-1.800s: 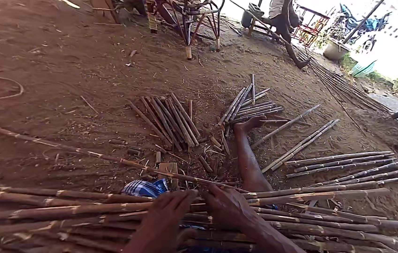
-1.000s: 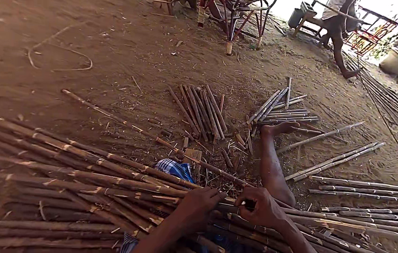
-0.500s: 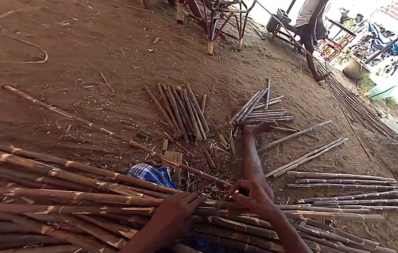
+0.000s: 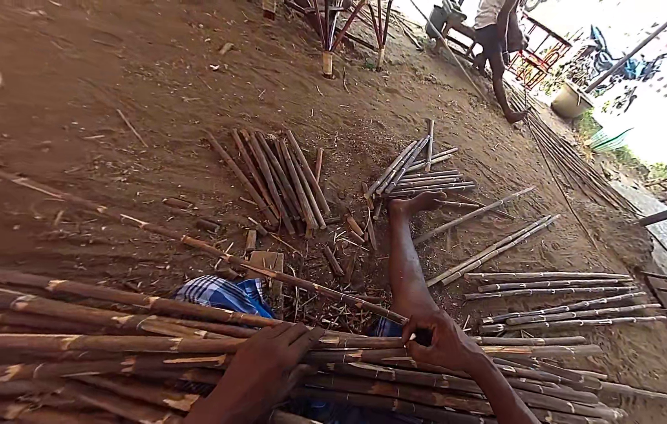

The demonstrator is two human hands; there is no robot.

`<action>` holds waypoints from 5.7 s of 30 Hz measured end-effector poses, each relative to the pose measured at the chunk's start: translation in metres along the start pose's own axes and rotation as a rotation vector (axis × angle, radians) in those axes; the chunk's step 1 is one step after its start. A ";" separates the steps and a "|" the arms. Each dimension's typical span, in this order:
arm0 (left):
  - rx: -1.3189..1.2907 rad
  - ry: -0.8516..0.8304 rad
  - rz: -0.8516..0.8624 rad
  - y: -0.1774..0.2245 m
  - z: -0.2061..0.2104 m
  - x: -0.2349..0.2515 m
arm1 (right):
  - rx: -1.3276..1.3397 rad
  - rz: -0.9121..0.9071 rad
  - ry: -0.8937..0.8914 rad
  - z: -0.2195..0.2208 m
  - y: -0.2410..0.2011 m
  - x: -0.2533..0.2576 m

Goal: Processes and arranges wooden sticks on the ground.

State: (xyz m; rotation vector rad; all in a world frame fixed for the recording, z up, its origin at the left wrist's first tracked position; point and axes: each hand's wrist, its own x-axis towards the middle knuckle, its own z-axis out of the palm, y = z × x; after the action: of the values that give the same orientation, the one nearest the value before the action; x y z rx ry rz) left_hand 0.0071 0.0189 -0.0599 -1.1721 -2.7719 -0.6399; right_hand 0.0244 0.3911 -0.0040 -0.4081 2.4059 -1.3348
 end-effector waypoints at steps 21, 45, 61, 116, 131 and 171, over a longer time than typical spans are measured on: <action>0.146 0.046 0.043 -0.017 -0.053 0.031 | 0.216 0.454 0.136 0.024 -0.012 0.077; -0.009 -0.560 0.073 -0.038 -0.019 0.099 | 0.258 0.160 0.475 0.013 0.033 0.017; -0.125 -0.222 0.084 -0.053 0.007 0.083 | 0.006 0.132 0.304 0.012 0.051 0.004; -0.361 -0.832 -0.202 -0.068 0.008 0.131 | -0.168 0.015 0.262 0.030 0.052 0.011; 0.014 -0.705 -0.809 -0.271 -0.148 -0.015 | 0.157 0.105 0.508 0.004 0.059 0.011; 0.125 -0.039 0.127 -0.045 -0.028 0.056 | 0.069 -0.071 0.287 0.045 0.034 0.029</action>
State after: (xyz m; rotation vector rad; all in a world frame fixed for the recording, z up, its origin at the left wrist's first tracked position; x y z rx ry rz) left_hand -0.0666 0.0176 -0.0378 -1.3329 -2.6963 -0.4307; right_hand 0.0158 0.3624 -0.0598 -0.3035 2.5851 -1.5986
